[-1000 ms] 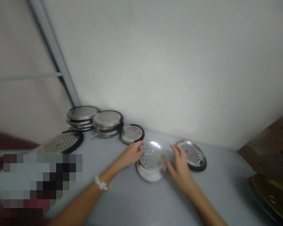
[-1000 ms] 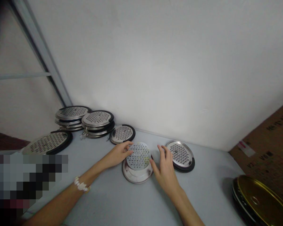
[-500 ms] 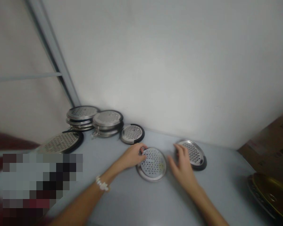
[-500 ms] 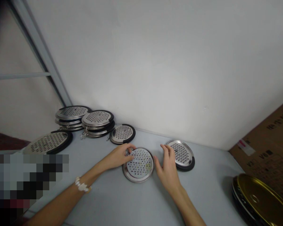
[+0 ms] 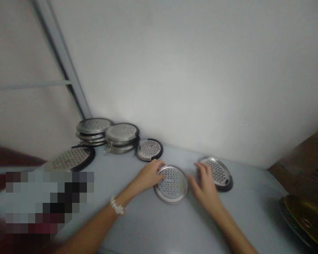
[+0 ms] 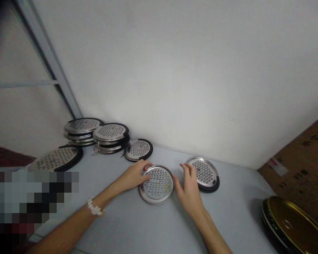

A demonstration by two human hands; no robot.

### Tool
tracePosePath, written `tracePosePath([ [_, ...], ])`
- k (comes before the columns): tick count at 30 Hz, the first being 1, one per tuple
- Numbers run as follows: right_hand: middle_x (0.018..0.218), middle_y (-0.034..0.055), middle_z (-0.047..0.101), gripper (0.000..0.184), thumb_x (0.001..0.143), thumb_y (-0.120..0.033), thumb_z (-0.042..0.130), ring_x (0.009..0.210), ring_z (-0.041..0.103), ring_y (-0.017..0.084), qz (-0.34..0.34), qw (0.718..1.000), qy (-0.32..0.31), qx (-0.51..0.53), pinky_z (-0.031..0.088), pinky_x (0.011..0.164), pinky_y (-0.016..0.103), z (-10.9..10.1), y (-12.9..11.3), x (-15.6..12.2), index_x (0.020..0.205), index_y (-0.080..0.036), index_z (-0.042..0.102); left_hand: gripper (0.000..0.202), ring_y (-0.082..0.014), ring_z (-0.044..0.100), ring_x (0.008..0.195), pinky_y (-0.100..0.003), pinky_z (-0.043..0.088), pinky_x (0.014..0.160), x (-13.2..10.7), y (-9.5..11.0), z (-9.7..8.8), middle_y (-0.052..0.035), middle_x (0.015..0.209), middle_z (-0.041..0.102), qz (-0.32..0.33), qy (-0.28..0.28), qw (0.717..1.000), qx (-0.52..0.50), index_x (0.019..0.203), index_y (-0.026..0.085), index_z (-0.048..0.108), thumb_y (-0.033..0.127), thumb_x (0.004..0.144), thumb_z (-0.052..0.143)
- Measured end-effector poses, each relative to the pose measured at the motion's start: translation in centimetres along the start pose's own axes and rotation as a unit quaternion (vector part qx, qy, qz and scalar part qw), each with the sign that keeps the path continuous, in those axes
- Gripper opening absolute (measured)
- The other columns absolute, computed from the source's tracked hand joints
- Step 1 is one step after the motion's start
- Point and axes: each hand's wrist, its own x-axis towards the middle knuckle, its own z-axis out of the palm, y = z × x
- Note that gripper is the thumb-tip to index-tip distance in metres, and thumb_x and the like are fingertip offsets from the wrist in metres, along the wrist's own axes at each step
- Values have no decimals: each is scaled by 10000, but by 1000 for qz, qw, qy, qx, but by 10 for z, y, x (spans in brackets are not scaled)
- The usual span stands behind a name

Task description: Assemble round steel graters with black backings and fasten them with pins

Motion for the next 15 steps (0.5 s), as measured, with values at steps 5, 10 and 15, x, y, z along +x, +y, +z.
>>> tracePosePath([
  [5, 1307, 134, 481, 406, 957, -344, 510, 1243, 494, 290, -5, 999, -37, 21, 427, 1077, 519, 0, -1, -1, 1339, -217, 459, 400, -229, 623, 1000, -316, 467, 906, 0, -3, 3, -72, 1080, 621, 2, 7, 1000, 11, 1166, 171, 638, 193, 771, 701],
  [10, 1368, 132, 488, 469, 917, -353, 599, 1302, 450, 307, -58, 989, -129, 29, 387, 1117, 532, 0, -12, -6, 1361, -238, 499, 395, -240, 621, 1041, -339, 468, 944, 1, -6, 7, -85, 1140, 608, 5, 15, 1000, 14, 1181, 172, 623, 201, 792, 688],
  [15, 1424, 100, 517, 374, 911, -368, 633, 1395, 350, 326, -146, 958, -245, 25, 316, 1154, 552, 3, -30, -12, 1272, -270, 643, 369, -237, 612, 1066, -339, 459, 972, 1, -7, 7, -81, 1123, 642, 10, 11, 1000, 10, 1156, 181, 619, 182, 792, 682],
])
